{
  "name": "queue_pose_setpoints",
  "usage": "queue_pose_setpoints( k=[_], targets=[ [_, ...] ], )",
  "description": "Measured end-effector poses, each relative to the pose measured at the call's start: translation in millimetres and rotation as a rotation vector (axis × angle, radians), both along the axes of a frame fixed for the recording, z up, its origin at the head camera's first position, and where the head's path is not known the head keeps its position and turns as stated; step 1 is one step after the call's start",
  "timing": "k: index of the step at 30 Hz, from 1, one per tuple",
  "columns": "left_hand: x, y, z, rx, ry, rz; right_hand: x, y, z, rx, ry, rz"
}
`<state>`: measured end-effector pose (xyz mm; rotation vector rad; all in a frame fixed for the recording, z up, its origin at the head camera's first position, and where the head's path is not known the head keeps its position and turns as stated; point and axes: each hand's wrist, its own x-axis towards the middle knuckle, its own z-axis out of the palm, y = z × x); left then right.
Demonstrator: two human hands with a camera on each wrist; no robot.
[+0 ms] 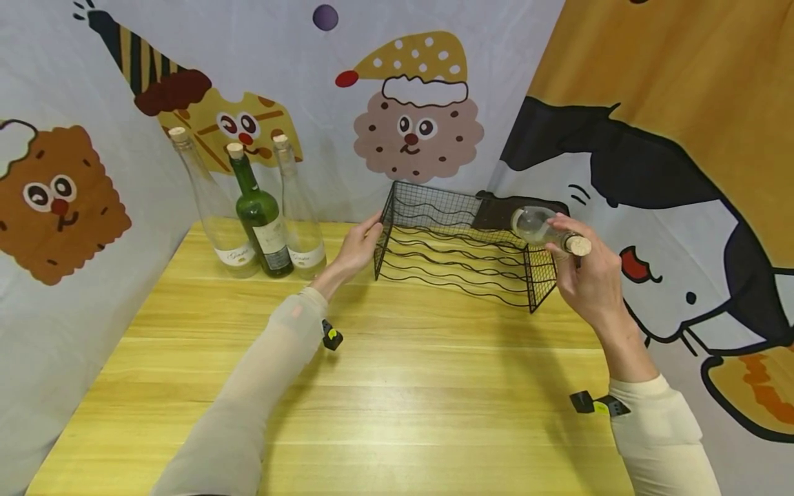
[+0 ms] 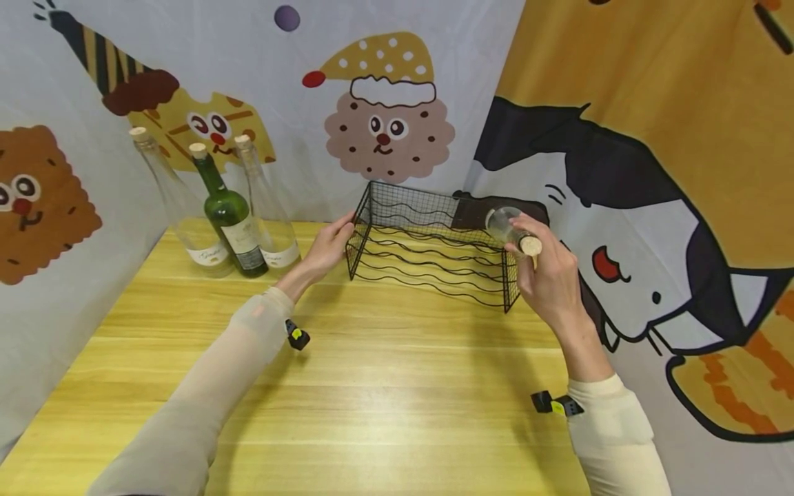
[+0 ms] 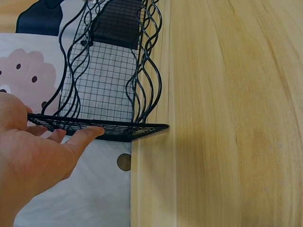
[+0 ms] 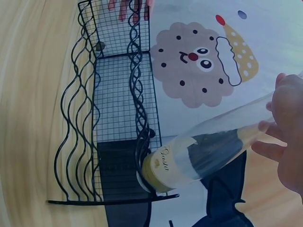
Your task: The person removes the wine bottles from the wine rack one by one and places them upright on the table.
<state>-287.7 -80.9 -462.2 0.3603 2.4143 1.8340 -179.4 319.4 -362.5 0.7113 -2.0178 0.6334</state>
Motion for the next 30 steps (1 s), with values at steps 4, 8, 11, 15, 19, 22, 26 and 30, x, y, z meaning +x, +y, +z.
queue_pose_setpoints(
  k=[4,8,11,15,19,22,26,30],
  targets=[
    [0.4,0.2,-0.4,0.005,-0.002,-0.002,1.9,-3.7,4.6,-0.010,0.001,0.009],
    [1.0,0.4,0.0,-0.001,-0.004,0.000,7.4,-10.0,10.9,-0.016,0.022,0.003],
    [1.2,0.2,0.3,-0.013,-0.004,0.000,13.1,-16.1,17.1,-0.043,0.051,-0.005],
    [1.5,-0.1,0.6,-0.013,0.001,-0.002,21.1,-24.5,26.4,-0.087,0.081,0.012],
    [1.3,-0.4,0.3,-0.012,0.005,-0.002,27.8,-32.8,34.1,-0.109,0.086,0.062],
    [0.7,-0.3,-0.5,-0.016,0.004,-0.002,32.5,-39.0,38.0,-0.121,0.086,0.098],
    [-0.2,-0.2,-1.8,-0.018,0.001,-0.004,38.0,-48.0,43.2,-0.151,0.088,0.163],
    [-0.4,-0.2,-2.0,-0.013,0.000,-0.006,43.3,-56.9,50.2,-0.207,0.090,0.261]
  ],
)
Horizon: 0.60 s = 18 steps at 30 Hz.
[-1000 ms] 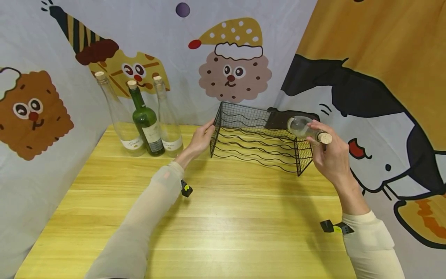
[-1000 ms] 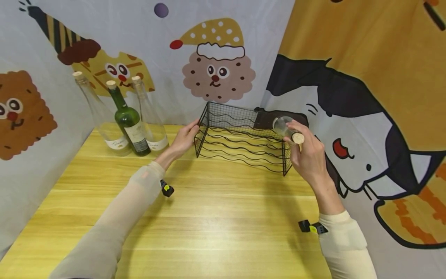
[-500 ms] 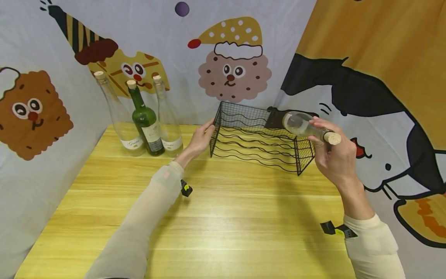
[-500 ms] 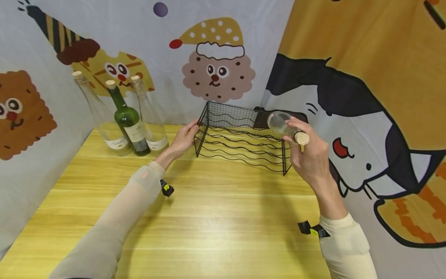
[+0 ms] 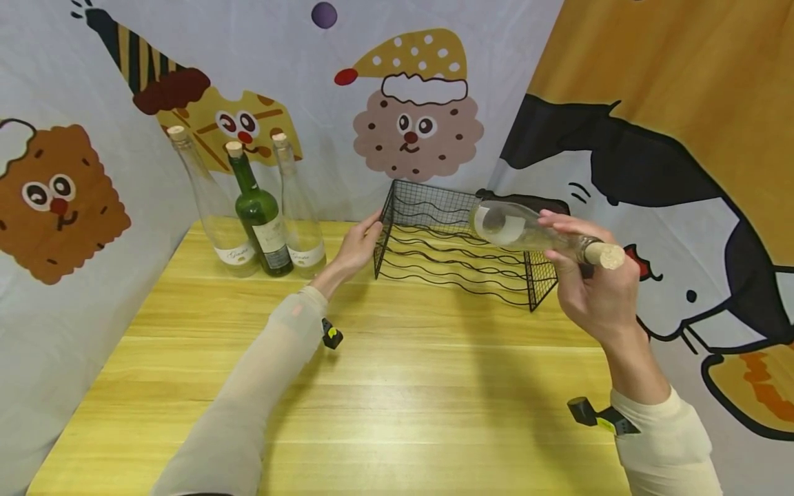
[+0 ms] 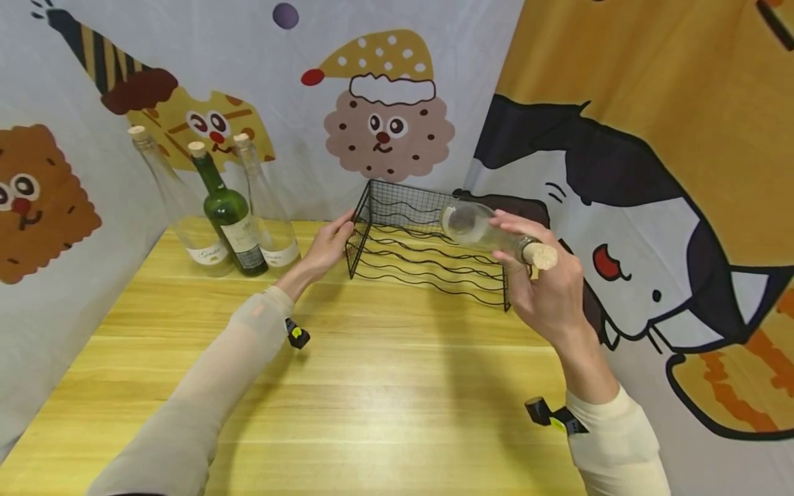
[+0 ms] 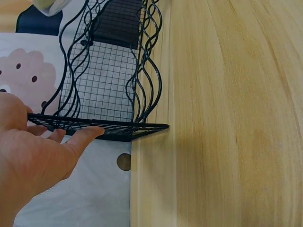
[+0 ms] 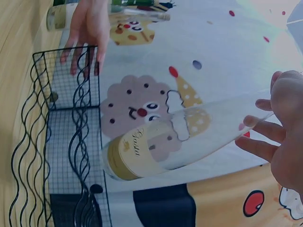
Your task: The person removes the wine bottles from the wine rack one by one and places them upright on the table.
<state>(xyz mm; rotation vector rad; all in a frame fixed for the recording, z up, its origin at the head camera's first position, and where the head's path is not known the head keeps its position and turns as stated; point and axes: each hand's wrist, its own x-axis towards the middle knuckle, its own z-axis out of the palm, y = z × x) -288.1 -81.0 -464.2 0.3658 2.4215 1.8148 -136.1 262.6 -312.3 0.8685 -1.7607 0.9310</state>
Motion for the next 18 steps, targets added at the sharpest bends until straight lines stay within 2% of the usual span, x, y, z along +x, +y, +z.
queue_pose_setpoints(
  k=[9,18],
  targets=[
    [1.1,0.3,2.2,-0.009,-0.004,0.002,11.7,-12.3,11.7,-0.066,-0.040,0.158],
    [2.1,0.2,2.7,-0.014,-0.009,0.006,20.7,-22.6,18.6,-0.062,-0.031,0.240]
  ],
)
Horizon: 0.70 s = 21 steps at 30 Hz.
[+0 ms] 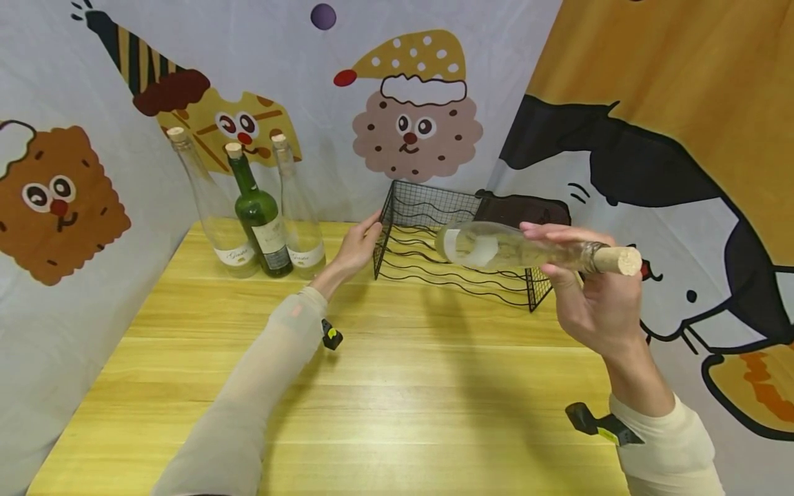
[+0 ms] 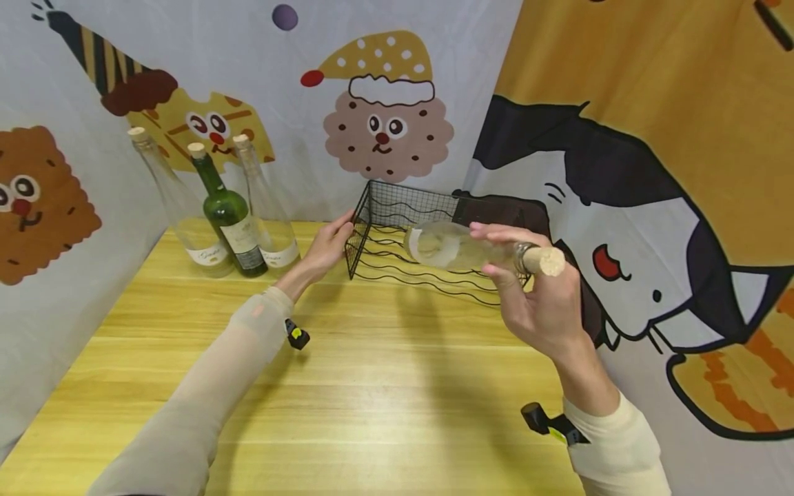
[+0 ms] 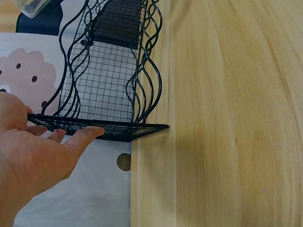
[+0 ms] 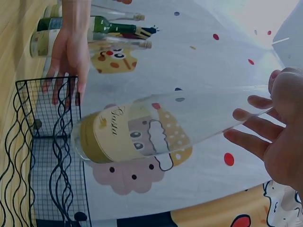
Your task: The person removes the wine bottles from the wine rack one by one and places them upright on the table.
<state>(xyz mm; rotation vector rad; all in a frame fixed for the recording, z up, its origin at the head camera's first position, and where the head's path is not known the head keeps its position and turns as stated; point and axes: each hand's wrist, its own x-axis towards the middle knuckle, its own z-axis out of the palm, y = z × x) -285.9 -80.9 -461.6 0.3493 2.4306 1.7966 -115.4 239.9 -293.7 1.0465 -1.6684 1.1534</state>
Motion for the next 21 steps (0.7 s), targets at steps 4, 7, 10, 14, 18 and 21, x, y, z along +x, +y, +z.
queue_pose_setpoints(
  k=[4,7,10,14,18,21],
  targets=[
    [-0.1,-0.3,0.1,0.008,-0.002,0.000,2.7,-2.6,0.7,0.011,-0.041,0.059],
    [-0.5,-0.1,0.1,0.013,-0.003,-0.002,2.4,-5.0,-1.9,0.040,-0.060,0.075],
    [-0.8,0.1,-0.5,0.012,-0.002,0.001,0.7,-6.6,-7.0,0.088,-0.089,0.071],
    [-1.9,0.2,-1.6,0.009,0.000,0.006,-0.9,-6.6,-14.2,0.178,-0.145,0.029],
    [-2.6,0.5,-2.4,0.010,0.001,0.008,-2.2,-4.9,-20.5,0.301,-0.179,-0.034],
    [-2.6,0.9,-2.9,0.011,0.001,0.011,-3.3,-4.4,-25.7,0.372,-0.219,-0.060]
  ],
)
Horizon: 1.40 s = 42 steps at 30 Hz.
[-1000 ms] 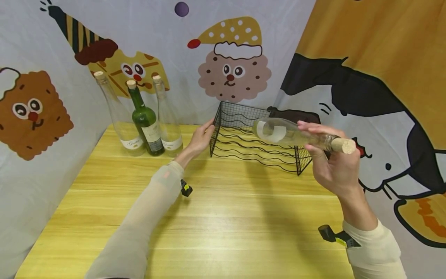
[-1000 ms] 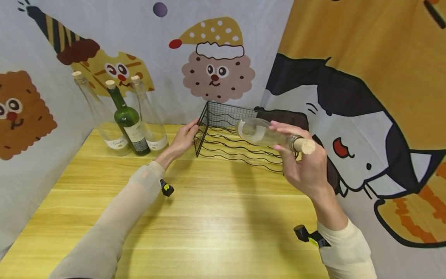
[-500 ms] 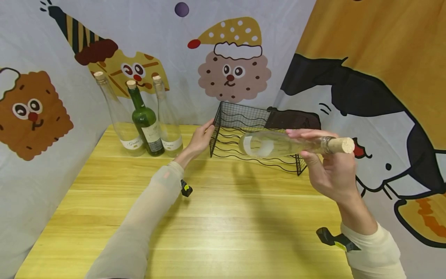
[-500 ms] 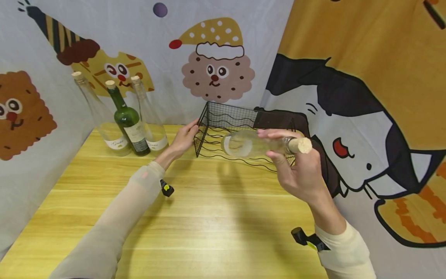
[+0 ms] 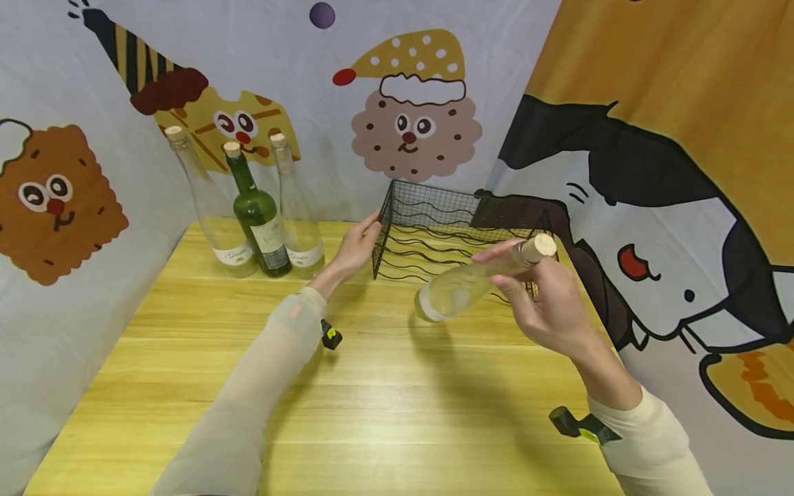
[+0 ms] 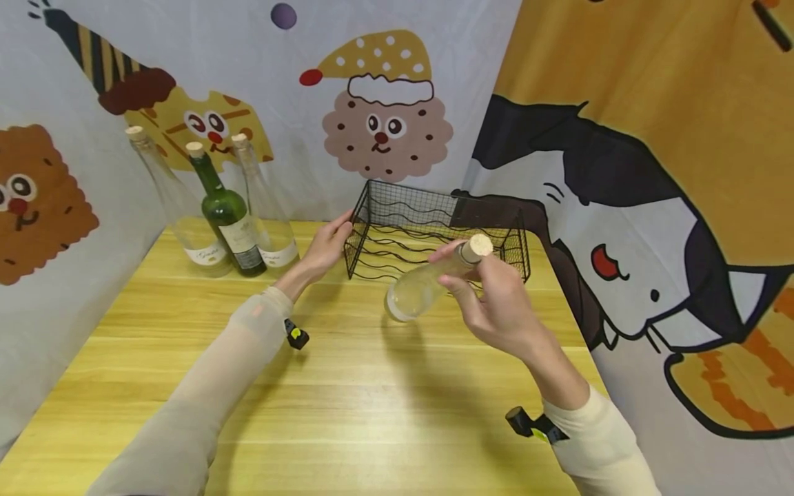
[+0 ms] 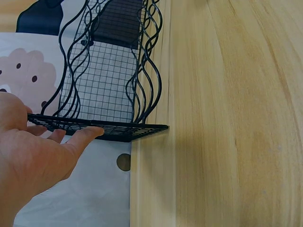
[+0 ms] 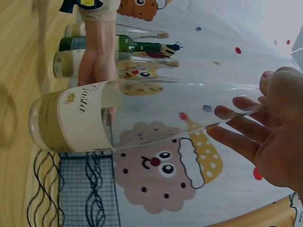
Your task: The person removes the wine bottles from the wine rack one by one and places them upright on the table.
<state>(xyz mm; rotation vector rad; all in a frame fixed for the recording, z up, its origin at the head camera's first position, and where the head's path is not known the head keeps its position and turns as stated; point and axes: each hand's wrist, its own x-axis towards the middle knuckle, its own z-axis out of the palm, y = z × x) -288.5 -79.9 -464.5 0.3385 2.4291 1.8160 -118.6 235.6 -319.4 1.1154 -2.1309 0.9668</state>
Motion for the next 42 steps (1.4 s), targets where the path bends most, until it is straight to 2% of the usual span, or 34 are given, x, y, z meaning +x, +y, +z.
queue_pose_setpoints(
  k=[7,13,20,28,34,42],
  targets=[
    [-0.2,-0.6,-1.1,-0.009,0.004,0.002,-2.1,-3.3,-11.8,0.040,-0.165,-0.018],
    [-0.6,-0.5,-0.4,-0.007,0.003,-0.008,-5.0,-9.3,-19.2,0.060,-0.243,-0.030],
    [-1.1,-0.5,-1.1,-0.001,0.023,-0.011,-8.0,-14.1,-22.4,0.086,-0.273,-0.087],
    [-1.8,-0.4,-1.5,-0.003,0.022,-0.002,-12.7,-18.9,-18.0,0.132,-0.284,-0.108],
    [-0.1,0.4,-1.4,0.007,0.023,-0.001,-16.7,-22.0,-14.8,0.133,-0.307,-0.096],
    [-0.2,-0.1,-1.5,0.010,0.012,-0.002,-19.2,-21.9,-11.7,0.105,-0.412,-0.058]
  ],
)
